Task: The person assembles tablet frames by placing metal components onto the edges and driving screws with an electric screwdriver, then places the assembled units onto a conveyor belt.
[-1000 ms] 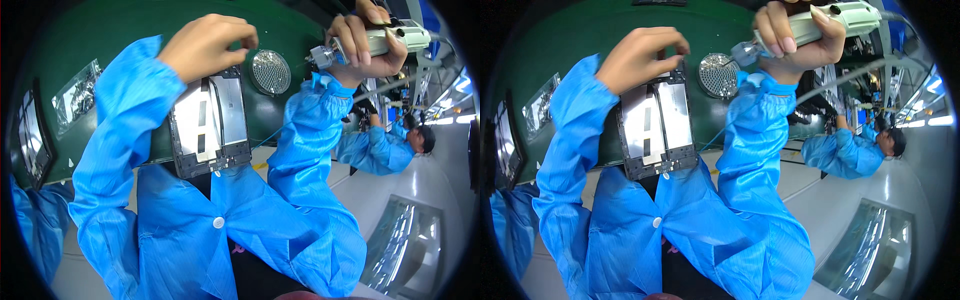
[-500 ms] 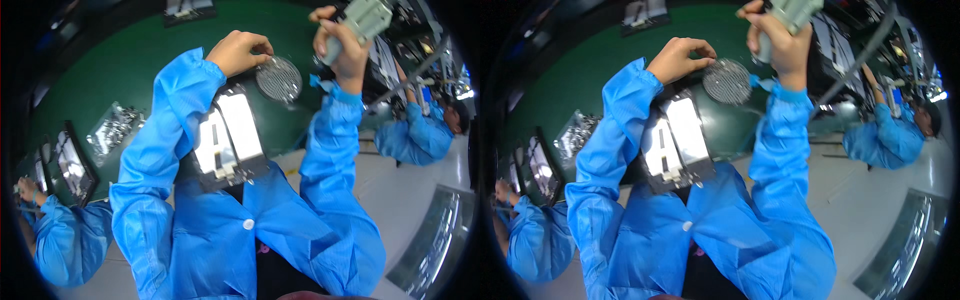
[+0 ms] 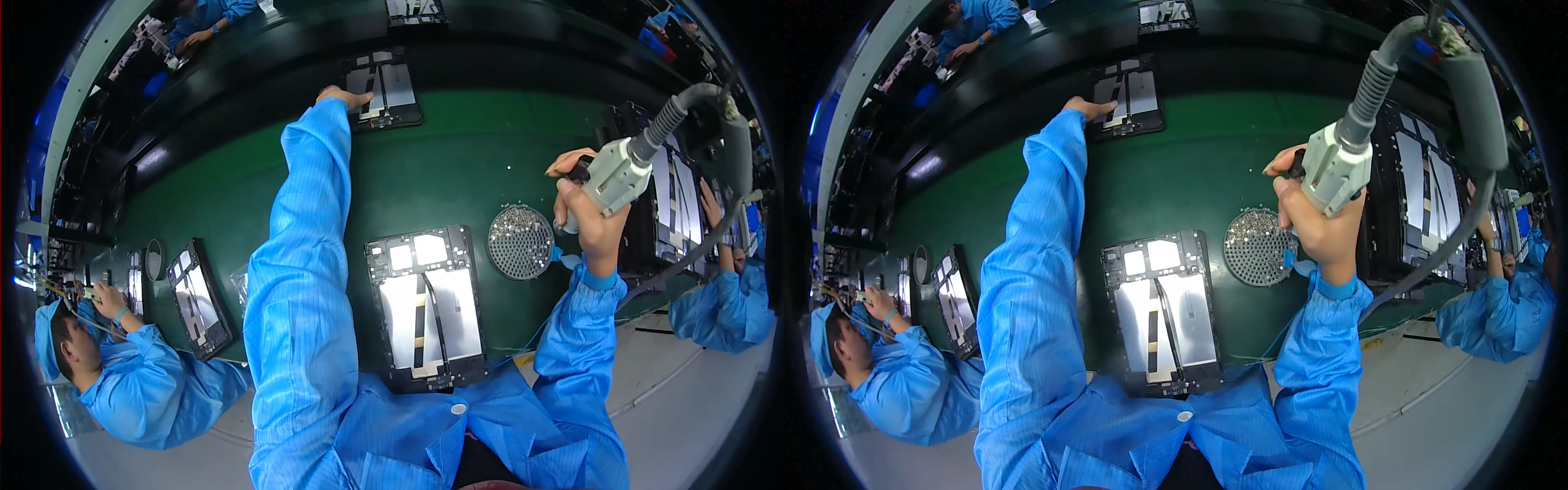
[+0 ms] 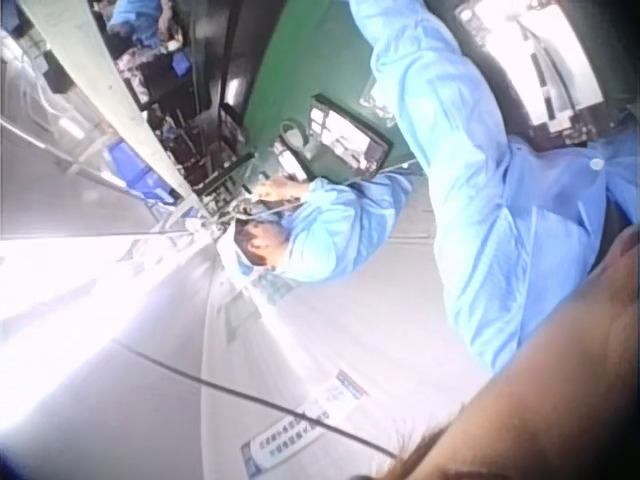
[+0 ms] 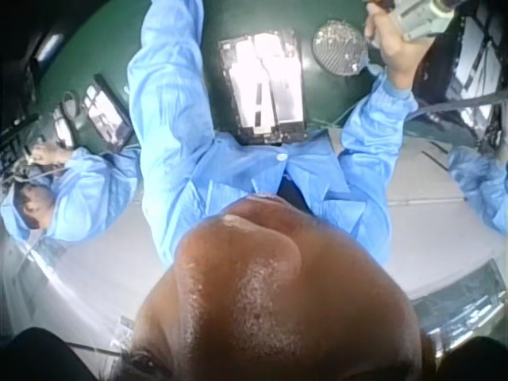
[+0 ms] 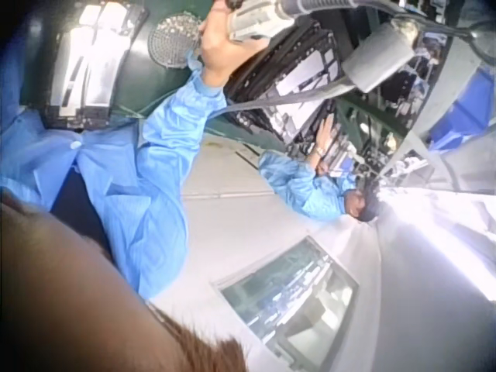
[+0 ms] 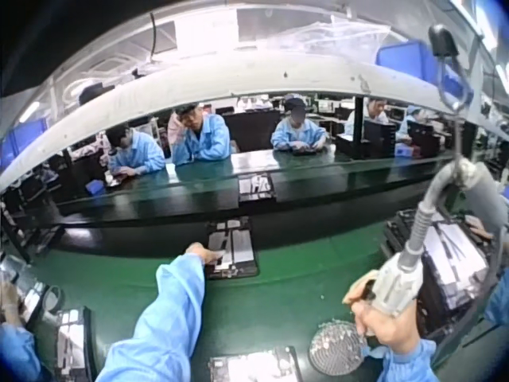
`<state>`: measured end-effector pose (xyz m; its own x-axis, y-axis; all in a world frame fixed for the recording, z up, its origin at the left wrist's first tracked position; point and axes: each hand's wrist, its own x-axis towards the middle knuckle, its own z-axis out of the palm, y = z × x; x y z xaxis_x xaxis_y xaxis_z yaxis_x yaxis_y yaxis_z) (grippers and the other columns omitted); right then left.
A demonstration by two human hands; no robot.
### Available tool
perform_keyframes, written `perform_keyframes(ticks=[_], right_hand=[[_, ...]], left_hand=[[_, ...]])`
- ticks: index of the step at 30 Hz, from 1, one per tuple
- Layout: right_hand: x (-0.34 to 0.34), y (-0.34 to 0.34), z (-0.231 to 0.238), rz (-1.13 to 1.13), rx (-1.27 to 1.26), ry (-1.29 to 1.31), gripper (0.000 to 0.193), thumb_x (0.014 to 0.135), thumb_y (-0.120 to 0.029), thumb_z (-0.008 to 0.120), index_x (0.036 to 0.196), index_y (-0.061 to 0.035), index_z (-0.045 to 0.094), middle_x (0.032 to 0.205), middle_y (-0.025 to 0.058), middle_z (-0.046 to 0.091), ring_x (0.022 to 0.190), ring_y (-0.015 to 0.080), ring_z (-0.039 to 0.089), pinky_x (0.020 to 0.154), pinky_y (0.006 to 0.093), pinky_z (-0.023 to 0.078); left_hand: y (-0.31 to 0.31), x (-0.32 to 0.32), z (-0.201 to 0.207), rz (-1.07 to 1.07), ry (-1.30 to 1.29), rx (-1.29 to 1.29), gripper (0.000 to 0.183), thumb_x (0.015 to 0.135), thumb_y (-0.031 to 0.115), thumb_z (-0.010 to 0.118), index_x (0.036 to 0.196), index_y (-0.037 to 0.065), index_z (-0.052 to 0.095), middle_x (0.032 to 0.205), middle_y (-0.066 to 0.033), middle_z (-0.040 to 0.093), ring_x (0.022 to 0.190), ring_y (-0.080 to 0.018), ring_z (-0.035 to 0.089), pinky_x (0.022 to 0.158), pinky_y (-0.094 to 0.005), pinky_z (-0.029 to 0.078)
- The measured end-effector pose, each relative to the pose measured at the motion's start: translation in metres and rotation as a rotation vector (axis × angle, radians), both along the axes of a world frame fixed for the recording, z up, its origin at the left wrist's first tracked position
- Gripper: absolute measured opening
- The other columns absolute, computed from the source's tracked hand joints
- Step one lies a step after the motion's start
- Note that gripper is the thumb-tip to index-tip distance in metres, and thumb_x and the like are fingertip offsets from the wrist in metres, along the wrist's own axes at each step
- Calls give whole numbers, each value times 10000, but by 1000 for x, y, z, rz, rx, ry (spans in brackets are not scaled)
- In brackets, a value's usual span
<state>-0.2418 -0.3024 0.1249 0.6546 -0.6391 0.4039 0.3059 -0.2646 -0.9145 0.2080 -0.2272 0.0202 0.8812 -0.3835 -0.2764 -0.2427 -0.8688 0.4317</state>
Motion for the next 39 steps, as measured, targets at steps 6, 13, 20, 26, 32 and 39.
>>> perform_keyframes(ticks=[6,13,20,26,32,39], right_hand=[[2,6,-2,16,-17,8,170,807,27,578,974,55,575,915,158,624,511,96,525,462,226,438],[-2,1,-4,7,-92,29,201,847,-2,593,1030,84,590,952,177,640,507,115,518,465,239,410],[6,-9,-19,105,-86,-16,226,835,22,542,1029,131,582,1008,240,616,494,116,503,463,234,405],[11,6,-10,172,-103,-20,240,833,19,547,1042,135,576,986,246,615,496,118,495,473,232,409],[10,15,-13,143,-66,-5,250,834,4,566,1040,145,593,948,235,650,500,118,504,460,241,401],[13,21,-11,164,-68,-42,213,828,3,599,998,128,632,842,218,666,490,124,511,469,249,403]], left_hand=[[1,38,-29,-53,235,-130,852,698,541,841,1251,-62,601,1262,-204,624,1181,-293,591,995,-372,445],[-6,-18,3,67,-153,-485,752,801,312,768,1383,-48,455,1277,-198,600,1093,-295,627,936,-377,508],[213,-125,88,-125,76,-1328,504,960,161,610,1425,35,461,1298,-195,601,1123,-214,595,970,-317,464],[519,-192,97,569,-277,-867,551,954,159,631,1453,32,435,1153,-37,635,842,-63,544,707,-198,434],[597,-181,40,699,-140,-844,517,939,157,643,1420,40,491,1111,-22,649,797,-70,532,700,-194,419],[614,-140,-7,437,-805,567,365,901,255,694,1174,13,685,1013,-123,708,927,-166,651,817,-283,499]])
